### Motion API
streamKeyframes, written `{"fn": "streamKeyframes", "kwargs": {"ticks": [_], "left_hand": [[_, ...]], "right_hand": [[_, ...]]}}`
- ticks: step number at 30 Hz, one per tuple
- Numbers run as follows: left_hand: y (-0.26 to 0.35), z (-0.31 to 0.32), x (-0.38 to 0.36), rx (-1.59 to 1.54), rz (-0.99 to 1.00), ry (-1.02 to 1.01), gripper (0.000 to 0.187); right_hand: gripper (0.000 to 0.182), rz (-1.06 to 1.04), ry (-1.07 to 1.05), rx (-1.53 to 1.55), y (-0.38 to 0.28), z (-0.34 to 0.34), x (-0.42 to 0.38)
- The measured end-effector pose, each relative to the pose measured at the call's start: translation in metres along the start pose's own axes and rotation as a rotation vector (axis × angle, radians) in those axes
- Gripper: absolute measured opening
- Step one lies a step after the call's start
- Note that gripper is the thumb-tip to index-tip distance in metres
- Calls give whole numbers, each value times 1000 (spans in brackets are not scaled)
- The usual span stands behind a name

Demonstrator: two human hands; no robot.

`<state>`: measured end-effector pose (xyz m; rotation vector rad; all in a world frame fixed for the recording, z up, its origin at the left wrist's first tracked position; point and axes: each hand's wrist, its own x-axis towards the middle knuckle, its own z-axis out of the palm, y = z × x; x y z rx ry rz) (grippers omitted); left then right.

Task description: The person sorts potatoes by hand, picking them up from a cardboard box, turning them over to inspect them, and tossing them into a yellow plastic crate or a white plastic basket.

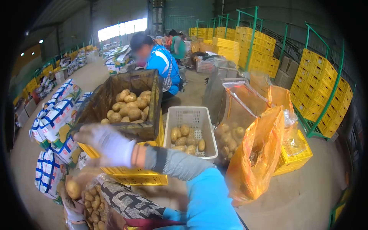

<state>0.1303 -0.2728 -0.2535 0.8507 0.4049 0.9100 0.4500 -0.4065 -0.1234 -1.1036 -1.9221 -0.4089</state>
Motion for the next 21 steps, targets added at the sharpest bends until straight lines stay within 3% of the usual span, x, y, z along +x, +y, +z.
{"fn": "streamKeyframes", "kwargs": {"ticks": [2,4,7,9,12,15,16,17,18,19,20,21], "left_hand": [[-14,44,10,168,175,-73,65],[-29,78,19,243,325,-192,64],[-17,138,19,-166,-5,-368,66],[-21,163,28,-247,-99,-274,70],[-18,173,34,-274,-179,-395,67],[2,131,36,-233,-107,-278,64],[10,101,38,-233,-66,-213,62],[21,69,40,-264,-59,-282,60],[27,32,38,-278,-22,-195,58],[33,-8,37,-358,-10,-251,57],[42,-39,29,-367,0,-138,54],[50,-53,13,-348,31,3,51]], "right_hand": [[72,8,-208,39,-35,37,-1],[74,-23,-253,65,-37,52,-1],[76,-62,-144,36,-20,50,-14],[75,-55,-40,-84,-14,20,-21],[70,69,106,-400,-15,-62,-33],[64,131,404,-868,5,-169,-65],[60,294,507,-890,-2,-195,-76],[57,350,509,-1097,11,-231,-96],[54,412,509,-1303,23,-267,-117],[53,511,342,-1547,36,-304,-148],[56,736,273,-1655,46,-331,-175],[56,649,321,-1628,49,-337,-179]]}}
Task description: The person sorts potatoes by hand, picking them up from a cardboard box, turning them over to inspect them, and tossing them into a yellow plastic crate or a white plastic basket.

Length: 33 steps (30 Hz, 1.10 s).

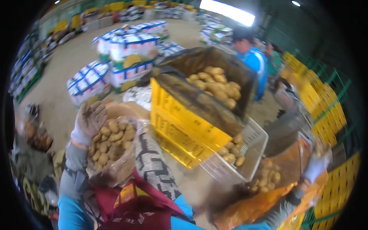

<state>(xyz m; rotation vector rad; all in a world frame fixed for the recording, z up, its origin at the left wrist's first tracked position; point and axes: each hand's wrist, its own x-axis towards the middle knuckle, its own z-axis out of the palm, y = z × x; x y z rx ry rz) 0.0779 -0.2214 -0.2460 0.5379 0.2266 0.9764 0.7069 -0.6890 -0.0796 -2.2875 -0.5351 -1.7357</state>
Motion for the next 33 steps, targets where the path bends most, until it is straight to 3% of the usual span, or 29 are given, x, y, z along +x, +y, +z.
{"fn": "streamKeyframes", "kwargs": {"ticks": [2,5,9,10,13,14,15,17,18,19,21,22,25,29,31,32,33], "left_hand": [[24,-52,-22,13,101,215,47],[40,-80,-52,92,256,559,49],[56,-148,-74,-32,289,630,58],[57,-167,-76,-51,317,632,59],[55,-208,-85,-103,366,711,59],[55,-206,-86,-112,359,783,59],[58,-196,-87,-87,377,790,57],[67,-184,-92,-108,442,735,54],[78,-188,-93,-144,493,668,52],[89,-193,-96,-173,543,598,49],[102,-201,-106,-239,582,576,44],[103,-204,-110,-270,600,575,42],[109,-189,-114,-266,623,640,39],[111,-173,-110,-213,698,869,37],[110,-179,-114,-243,665,760,37],[111,-185,-115,-265,635,717,37],[111,-192,-115,-283,605,671,37]], "right_hand": [[52,21,-13,395,-43,-20,-5],[43,151,-290,1199,-158,-33,-19],[38,-296,-882,1617,-359,-119,-55],[43,-279,-1236,1717,-403,-134,-68],[44,-910,-1453,1691,-530,-141,-147],[48,-1093,-1550,1524,-565,-154,-169],[50,-1235,-1670,1435,-597,-171,-193],[54,-1440,-1654,1569,-656,-174,-278],[54,-1495,-2055,1208,-693,-182,-312],[39,-1066,-2600,1356,-713,-190,-354],[35,-463,-2877,1201,-760,-216,-409],[39,-222,-3025,1312,-783,-210,-455],[64,259,-2812,1066,-841,-228,-558],[67,-45,-2643,947,-881,-272,-564],[69,-185,-2530,903,-888,-285,-561],[77,-834,-2149,1248,-910,-246,-658],[78,-522,-2292,1243,-911,-248,-659]]}}
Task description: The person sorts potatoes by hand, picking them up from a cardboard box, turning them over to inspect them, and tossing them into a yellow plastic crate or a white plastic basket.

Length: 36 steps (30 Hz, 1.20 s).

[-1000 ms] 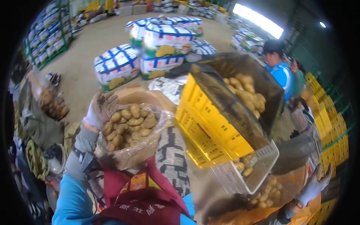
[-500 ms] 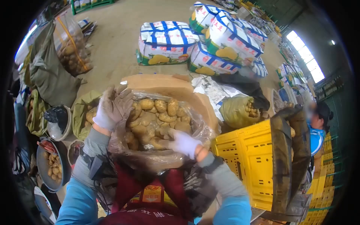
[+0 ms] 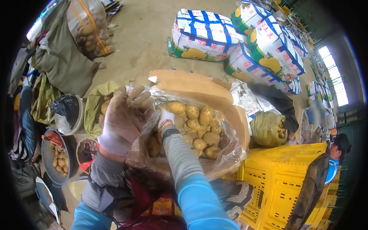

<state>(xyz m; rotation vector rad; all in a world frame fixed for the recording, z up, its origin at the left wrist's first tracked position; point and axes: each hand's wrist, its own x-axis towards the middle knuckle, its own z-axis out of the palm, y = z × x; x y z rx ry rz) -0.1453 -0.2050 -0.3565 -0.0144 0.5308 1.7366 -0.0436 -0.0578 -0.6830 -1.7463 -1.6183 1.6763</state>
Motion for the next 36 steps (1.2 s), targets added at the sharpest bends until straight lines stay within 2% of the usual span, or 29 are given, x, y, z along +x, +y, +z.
{"fn": "streamKeyframes", "kwargs": {"ticks": [2,3,4,5,7,8,10,11,12,14,15,18,19,21,23,26,29,32,34,36], "left_hand": [[-1,-11,4,-103,-6,-152,37],[-4,3,-4,-62,51,-81,37],[-4,11,-11,-26,110,-7,37],[-4,5,-4,6,61,-3,37],[-11,10,-8,100,116,9,37],[-17,13,-10,150,134,7,37],[-44,-24,8,528,282,-33,39],[-53,-20,7,566,210,11,40],[-62,-15,7,603,136,52,41],[-72,22,-12,386,-329,267,46],[-75,13,-17,184,-493,-163,59],[-102,30,-36,1325,446,-780,58],[-108,25,-34,1442,583,-813,48],[-132,4,-21,718,-36,-609,43],[-141,1,-20,382,-320,-503,39],[-128,13,-27,262,-465,-443,43],[-123,50,-48,462,-265,-421,54],[-124,39,-29,656,-108,-425,70],[-122,39,-28,676,-75,-431,73],[-119,42,-35,706,-86,-422,75]], "right_hand": [[79,196,99,460,-6,2,-12],[75,324,31,387,-53,-25,-69],[70,312,92,654,-27,-23,-56],[67,253,-5,830,-13,-27,-58],[52,138,-175,1088,-36,-60,-99],[50,43,-211,1074,-46,-80,-114],[46,-159,-277,1037,-61,-123,-138],[43,-169,-273,1018,-78,-145,-158],[43,-295,-298,976,-93,-163,-183],[44,-541,-343,877,-121,-194,-233],[54,-567,-336,838,-126,-204,-251],[67,-736,-103,283,-139,-226,-308],[79,-846,61,126,-121,-226,-300],[80,-850,231,-94,-110,-231,-319],[74,-865,345,-238,-108,-232,-333],[62,-760,215,-51,-104,-241,-328],[54,-477,-6,712,-100,-249,-308],[31,-696,348,45,-114,-238,-318],[27,-697,303,284,-106,-220,-302],[37,-592,222,402,-86,-227,-276]]}}
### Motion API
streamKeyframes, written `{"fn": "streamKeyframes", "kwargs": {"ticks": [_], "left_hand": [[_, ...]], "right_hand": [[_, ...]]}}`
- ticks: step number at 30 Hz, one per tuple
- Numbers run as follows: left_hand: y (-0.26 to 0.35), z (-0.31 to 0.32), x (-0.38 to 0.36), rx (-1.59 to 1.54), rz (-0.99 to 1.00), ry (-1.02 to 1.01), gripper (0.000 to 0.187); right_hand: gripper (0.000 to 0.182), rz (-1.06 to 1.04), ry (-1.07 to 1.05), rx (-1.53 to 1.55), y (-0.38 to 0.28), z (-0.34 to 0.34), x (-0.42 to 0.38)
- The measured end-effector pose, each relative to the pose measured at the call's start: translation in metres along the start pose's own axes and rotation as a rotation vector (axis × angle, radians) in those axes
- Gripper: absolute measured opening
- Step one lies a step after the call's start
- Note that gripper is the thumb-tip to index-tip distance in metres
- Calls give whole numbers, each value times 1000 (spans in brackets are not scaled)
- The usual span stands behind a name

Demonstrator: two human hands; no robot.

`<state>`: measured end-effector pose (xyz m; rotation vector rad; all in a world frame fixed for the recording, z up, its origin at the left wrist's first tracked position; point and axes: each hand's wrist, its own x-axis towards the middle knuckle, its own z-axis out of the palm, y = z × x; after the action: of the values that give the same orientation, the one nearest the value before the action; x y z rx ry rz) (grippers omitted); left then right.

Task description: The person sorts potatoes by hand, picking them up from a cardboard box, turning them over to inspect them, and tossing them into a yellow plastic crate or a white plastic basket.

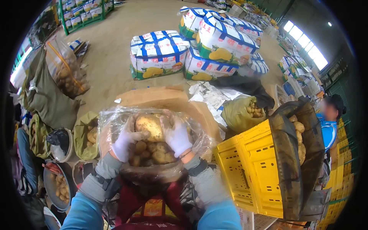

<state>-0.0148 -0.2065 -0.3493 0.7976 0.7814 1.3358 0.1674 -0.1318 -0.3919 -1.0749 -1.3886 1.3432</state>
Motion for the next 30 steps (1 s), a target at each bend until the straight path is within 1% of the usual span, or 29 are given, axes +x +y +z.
{"fn": "streamKeyframes", "kwargs": {"ticks": [2,4,5,7,8,9,10,11,12,14,17,19,20,23,26,27,29,30], "left_hand": [[6,4,0,16,-22,2,76],[8,7,0,7,34,0,76],[8,8,-1,0,66,2,77],[2,-1,3,92,97,-55,75],[-1,-5,4,141,109,-83,73],[-2,-6,5,204,127,-60,73],[-3,-7,5,267,144,-37,72],[-4,-6,3,331,157,-14,71],[-4,-3,1,259,149,9,65],[-5,5,-2,111,139,56,54],[-4,6,0,-215,79,172,39],[-14,-24,4,779,477,182,31],[-10,-29,4,1281,663,171,28],[-17,-10,8,58,44,395,41],[1,-1,0,122,-290,292,41],[-11,-11,3,47,-219,232,43],[-22,-19,8,83,-184,248,44],[-25,-21,8,105,-171,253,45]], "right_hand": [[52,223,-7,232,12,-18,6],[50,385,11,394,-39,-14,0],[47,472,-70,610,-51,-14,-3],[47,-112,-220,76,-46,-14,-17],[47,-310,-249,-163,-39,-14,-20],[47,-517,-232,-391,-33,-15,-23],[48,-628,-175,-591,-16,-19,-21],[46,-625,-153,-621,-12,-16,-22],[45,-621,-132,-651,-10,-14,-24],[39,-374,-157,-364,-13,-4,-24],[33,66,-76,110,-31,17,-28],[35,-45,-118,7,-23,20,-26],[36,-99,-137,-44,-20,20,-26],[43,70,-104,-57,-22,21,-25],[48,-357,-119,-395,-34,21,-31],[51,-337,-155,-494,-35,20,-31],[57,-297,-221,-688,-35,20,-32],[59,-258,-220,-635,-33,20,-31]]}}
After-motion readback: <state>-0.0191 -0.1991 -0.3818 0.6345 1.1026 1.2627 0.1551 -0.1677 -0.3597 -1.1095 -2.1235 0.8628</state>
